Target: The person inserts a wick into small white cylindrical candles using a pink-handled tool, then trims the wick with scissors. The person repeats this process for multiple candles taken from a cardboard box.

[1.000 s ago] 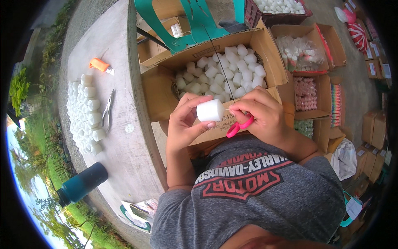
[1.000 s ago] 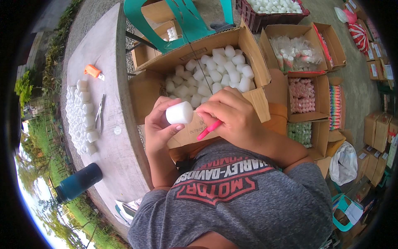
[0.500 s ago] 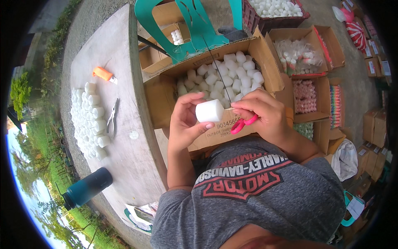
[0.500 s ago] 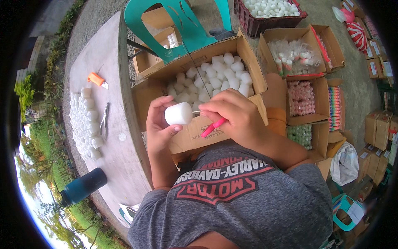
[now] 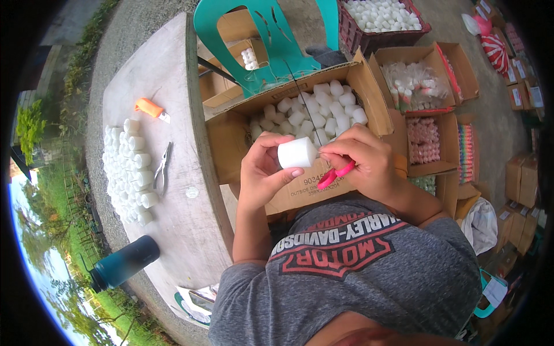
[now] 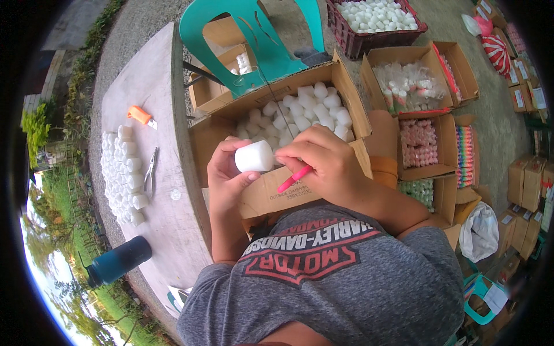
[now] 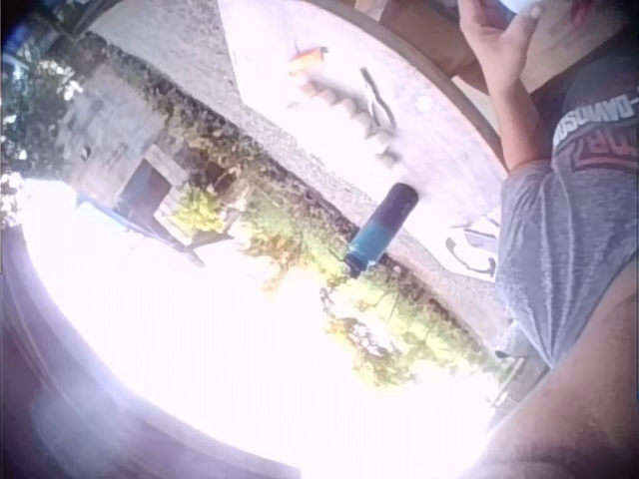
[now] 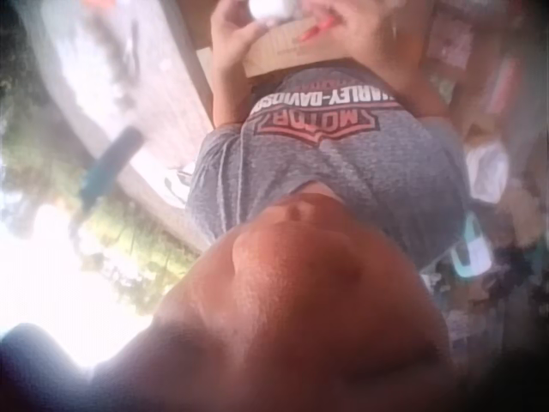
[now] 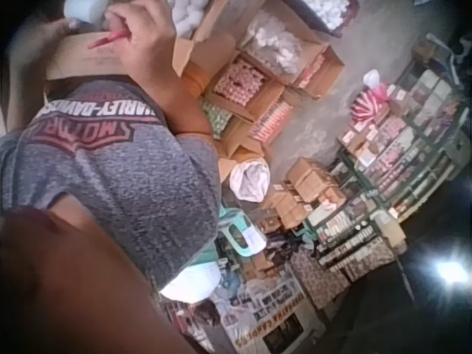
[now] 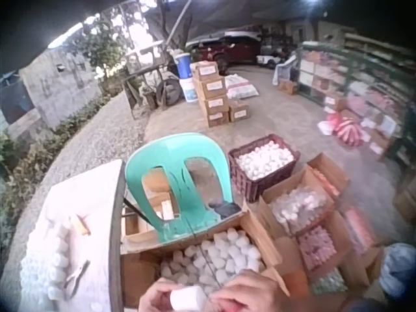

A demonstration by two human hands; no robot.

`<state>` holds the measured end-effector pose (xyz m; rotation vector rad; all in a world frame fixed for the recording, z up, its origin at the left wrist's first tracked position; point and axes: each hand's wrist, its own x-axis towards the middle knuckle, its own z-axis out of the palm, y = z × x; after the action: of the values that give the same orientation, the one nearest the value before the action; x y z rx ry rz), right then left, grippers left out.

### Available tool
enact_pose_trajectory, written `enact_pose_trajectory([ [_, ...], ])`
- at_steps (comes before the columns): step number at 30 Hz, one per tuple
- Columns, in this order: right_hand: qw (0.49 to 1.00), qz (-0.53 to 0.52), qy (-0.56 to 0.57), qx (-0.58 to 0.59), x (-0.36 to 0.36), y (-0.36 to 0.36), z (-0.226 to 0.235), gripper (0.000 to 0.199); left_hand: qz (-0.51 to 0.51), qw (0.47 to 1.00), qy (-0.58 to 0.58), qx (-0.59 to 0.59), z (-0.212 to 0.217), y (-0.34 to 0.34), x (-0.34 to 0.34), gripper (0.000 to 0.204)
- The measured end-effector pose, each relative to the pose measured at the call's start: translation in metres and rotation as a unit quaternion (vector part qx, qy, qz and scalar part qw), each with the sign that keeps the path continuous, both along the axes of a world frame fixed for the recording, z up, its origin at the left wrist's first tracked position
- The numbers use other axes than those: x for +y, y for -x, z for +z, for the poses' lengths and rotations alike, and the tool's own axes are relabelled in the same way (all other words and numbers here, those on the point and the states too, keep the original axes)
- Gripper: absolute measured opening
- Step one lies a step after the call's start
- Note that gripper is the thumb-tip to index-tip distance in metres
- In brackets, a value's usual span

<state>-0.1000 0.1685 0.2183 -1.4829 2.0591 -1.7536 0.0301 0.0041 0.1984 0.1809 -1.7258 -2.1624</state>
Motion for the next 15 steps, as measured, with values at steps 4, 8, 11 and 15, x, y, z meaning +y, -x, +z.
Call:
enact_pose_trajectory([
  [4, 1.000, -0.001, 0.008, -0.020, -0.003, 0.001, 0.005, 0.023, 0.006, 1.000, -0.010, 0.002, 0.006, 0.003, 0.000, 0.051],
  [8, 1.000, -0.001, 0.006, 0.019, -0.005, 0.005, 0.010, 0.023, -0.001, 1.000, 0.016, 0.013, 0.006, 0.005, -0.001, 0.050],
  [11, 0.999, 0.003, 0.013, 0.038, -0.006, 0.007, 0.007, 0.023, 0.016, 1.000, 0.020, 0.002, 0.009, 0.006, 0.001, 0.050],
  [15, 0.998, 0.025, -0.008, 0.058, -0.010, 0.013, 0.000, 0.021, 0.050, 0.997, 0.058, -0.019, 0.013, 0.006, -0.001, 0.051],
])
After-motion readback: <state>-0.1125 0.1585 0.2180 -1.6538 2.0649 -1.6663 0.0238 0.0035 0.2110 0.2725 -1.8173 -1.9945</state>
